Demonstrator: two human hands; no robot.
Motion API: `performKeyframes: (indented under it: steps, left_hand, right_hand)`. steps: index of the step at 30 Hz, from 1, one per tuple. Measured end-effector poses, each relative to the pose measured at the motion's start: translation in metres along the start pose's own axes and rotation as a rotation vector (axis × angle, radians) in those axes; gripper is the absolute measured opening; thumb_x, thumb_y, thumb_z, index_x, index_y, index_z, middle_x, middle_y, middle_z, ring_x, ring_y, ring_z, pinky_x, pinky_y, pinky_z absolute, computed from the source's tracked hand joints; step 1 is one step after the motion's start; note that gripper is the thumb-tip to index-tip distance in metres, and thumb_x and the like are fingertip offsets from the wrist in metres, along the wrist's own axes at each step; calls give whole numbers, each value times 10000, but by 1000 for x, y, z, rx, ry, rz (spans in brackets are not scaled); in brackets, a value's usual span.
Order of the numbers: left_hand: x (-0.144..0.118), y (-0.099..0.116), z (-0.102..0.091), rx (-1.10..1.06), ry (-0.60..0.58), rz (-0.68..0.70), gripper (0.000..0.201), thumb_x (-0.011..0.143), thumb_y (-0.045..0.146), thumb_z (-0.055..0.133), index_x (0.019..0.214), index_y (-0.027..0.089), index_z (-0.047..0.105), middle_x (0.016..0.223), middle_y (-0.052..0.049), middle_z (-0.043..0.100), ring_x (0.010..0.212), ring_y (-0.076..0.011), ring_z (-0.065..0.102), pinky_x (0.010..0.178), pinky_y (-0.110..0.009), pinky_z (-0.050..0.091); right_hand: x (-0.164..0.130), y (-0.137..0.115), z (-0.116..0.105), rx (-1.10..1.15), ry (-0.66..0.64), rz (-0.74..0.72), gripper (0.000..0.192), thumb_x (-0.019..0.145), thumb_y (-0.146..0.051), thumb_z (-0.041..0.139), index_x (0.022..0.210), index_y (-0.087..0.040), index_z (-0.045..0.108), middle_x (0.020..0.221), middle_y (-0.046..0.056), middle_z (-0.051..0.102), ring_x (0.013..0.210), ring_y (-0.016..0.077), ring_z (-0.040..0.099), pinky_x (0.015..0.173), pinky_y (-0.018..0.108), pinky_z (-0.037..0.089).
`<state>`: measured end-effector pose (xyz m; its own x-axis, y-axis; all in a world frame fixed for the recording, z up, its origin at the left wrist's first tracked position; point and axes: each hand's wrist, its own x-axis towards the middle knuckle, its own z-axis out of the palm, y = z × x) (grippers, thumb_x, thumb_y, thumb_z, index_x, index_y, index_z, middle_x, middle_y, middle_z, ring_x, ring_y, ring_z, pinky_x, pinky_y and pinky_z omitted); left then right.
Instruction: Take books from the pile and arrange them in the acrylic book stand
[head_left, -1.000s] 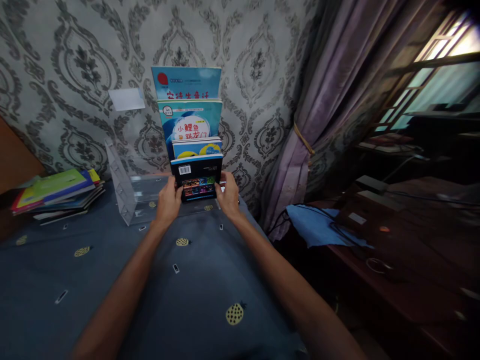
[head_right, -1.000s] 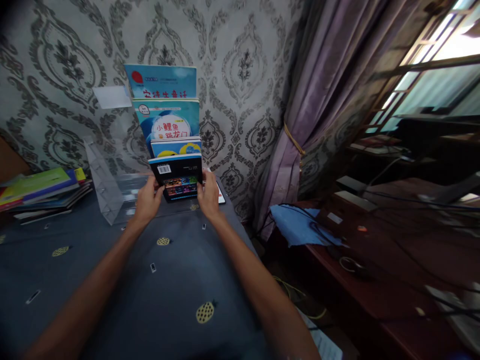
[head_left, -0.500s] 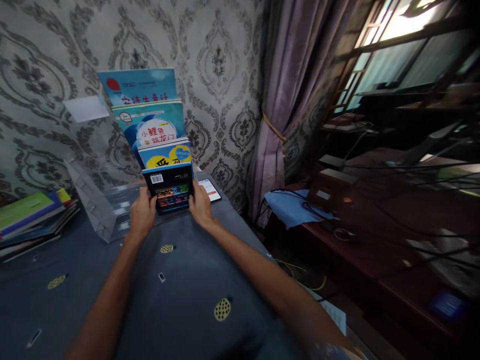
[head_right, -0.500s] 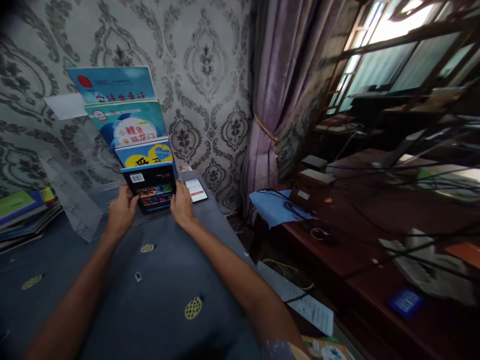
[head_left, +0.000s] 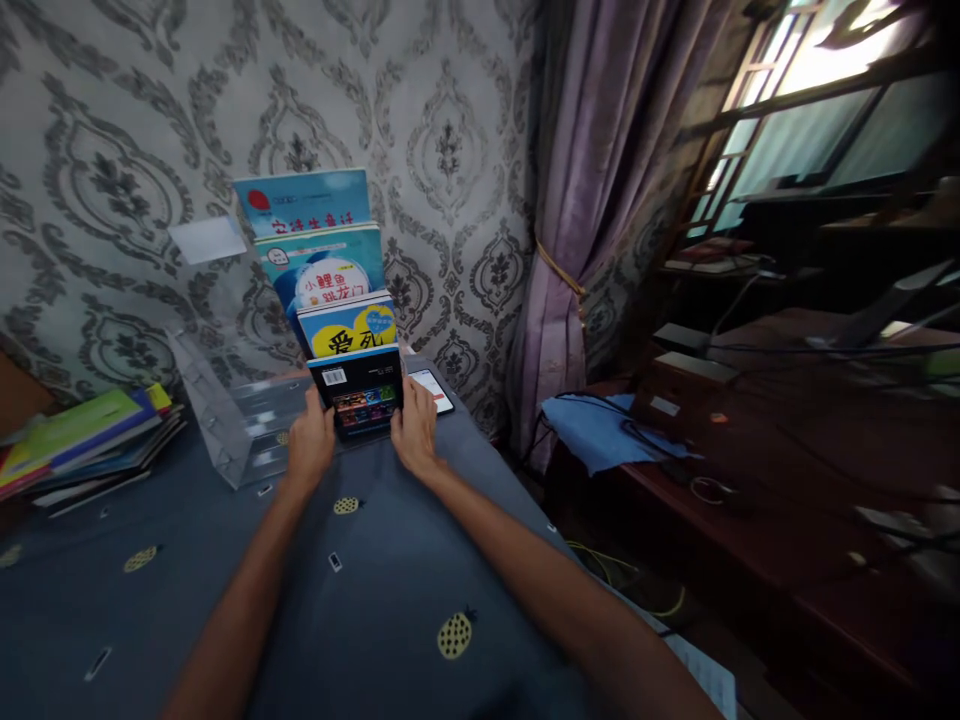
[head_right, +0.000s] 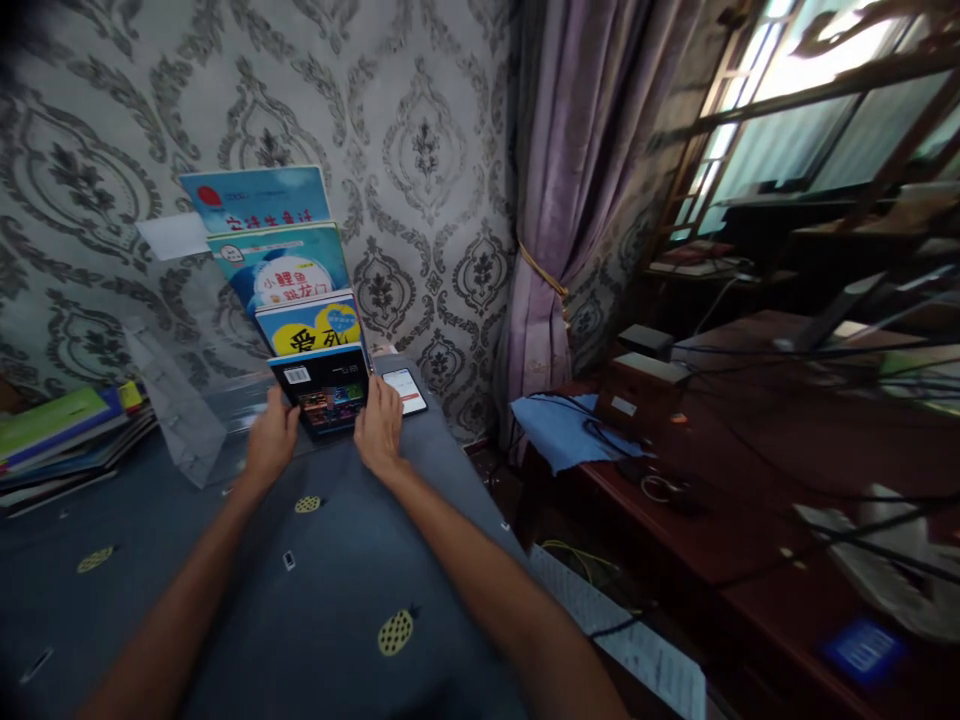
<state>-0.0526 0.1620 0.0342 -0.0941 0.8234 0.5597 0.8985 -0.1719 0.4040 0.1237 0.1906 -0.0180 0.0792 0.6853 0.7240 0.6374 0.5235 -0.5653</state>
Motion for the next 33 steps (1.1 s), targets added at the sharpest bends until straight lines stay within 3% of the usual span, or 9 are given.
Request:
performKeyframes:
  steps: [4,11,16,24,29,33]
  left_hand:
    - [-1,2,2,60,-8,-8,571,965,254,397,1515,114,326,980,-155,750,840,-307,726,698,-344,512]
    - [-2,5,8,59,-39,-40,610,982,227,375,1568,114,249,1135,-206,735,908,-307,737,766,-378,535]
    - [-2,6,12,37,-42,-76,623,988,200,372,1591,167,216,1199,-174,725,987,-280,732,821,-363,536]
    - [0,14,5,83,-158,-178,643,998,195,386,1610,166,189,1254,-188,704,1049,-294,721,859,-381,541]
    - [-1,13,4,85,-167,-146,716,991,180,394,1626,226,67,1346,-160,658,1105,-272,703,895,-362,539]
    - [-1,10,3,115,-205,-109,695,982,145,360,1620,181,86,1365,-189,633,1137,-283,686,910,-381,538]
  right_hand:
    - [-2,9,7,-20,13,2,626,901,-144,403,1525,-111,378,1530,203,431,1425,327,375,1167,565,334]
    - [-10,26,26,32,38,10,567,982,-251,342,1540,-154,361,1531,206,440,1426,319,404,1144,597,365]
    - [-14,31,33,51,81,1,570,1009,-314,319,1565,-190,309,1532,191,434,1442,311,393,1127,603,391]
    - [-13,32,32,117,103,-22,581,1009,-368,324,1535,-122,350,1525,230,441,1463,339,362,1155,632,336]
    - [-11,22,23,150,73,24,594,986,-362,337,1534,-133,339,1524,220,440,1455,344,376,1152,626,340]
    - [-10,19,19,129,52,31,636,972,-353,361,1553,-106,291,1522,236,432,1438,353,397,1151,612,351]
